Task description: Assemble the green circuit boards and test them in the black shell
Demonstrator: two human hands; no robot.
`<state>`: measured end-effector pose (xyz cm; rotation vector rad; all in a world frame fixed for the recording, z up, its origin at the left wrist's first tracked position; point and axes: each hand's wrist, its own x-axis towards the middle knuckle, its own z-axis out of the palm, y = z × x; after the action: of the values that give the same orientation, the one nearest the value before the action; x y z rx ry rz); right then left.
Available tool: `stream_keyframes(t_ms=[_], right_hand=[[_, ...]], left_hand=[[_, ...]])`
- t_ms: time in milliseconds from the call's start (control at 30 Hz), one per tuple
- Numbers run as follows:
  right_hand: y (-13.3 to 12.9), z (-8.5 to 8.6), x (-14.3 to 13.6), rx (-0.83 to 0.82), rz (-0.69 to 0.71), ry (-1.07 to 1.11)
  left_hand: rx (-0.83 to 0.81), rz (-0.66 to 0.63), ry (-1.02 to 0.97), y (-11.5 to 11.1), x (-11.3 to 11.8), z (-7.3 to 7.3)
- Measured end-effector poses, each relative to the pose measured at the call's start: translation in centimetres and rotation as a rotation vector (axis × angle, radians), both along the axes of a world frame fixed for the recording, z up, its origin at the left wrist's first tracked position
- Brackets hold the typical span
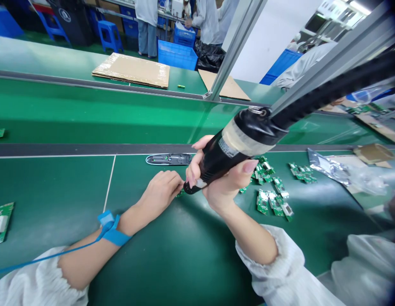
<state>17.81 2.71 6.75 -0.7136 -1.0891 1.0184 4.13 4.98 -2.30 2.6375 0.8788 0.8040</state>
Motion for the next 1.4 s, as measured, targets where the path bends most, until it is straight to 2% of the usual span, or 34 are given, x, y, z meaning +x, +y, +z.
stream_keyframes(t_ms=[200, 433, 800, 1000, 1167, 1267, 1400], right_hand=[[0.1, 0.3, 0.0, -0.014, 0.014, 0.006], [0.1, -0.1, -0.2, 0.057, 0.141, 0.045], [0.0, -0.3, -0.4, 0.025, 0.073, 0.071], [0.2, 0.5, 0.0, 0.015, 0.039, 0.056], [0.0, 2.2, 0.2, 0.015, -0.098, 0.1], [-0.3, 3.2, 0.4, -0.016, -0.134, 0.087], [-0.2, 4.0, 0.9, -0.021, -0.185, 0.069]], left_hand=[[-0.007, -0.028, -0.003, 0.1, 0.0, -0.1], [-0.035, -0.035, -0.02, 0.1, 0.2, -0.3], [-0.09, -0.048, -0.033, 0.1, 0.2, -0.5], [-0.113, -0.06, -0.052, 0.1, 0.2, -0.4], [-0.191, -0.02, -0.136, 0.1, 0.1, 0.5], [-0.245, 0.001, -0.192, 0.0, 0.1, 1.0], [-0.276, -0.037, -0.149, -0.3, 0.0, 1.5]])
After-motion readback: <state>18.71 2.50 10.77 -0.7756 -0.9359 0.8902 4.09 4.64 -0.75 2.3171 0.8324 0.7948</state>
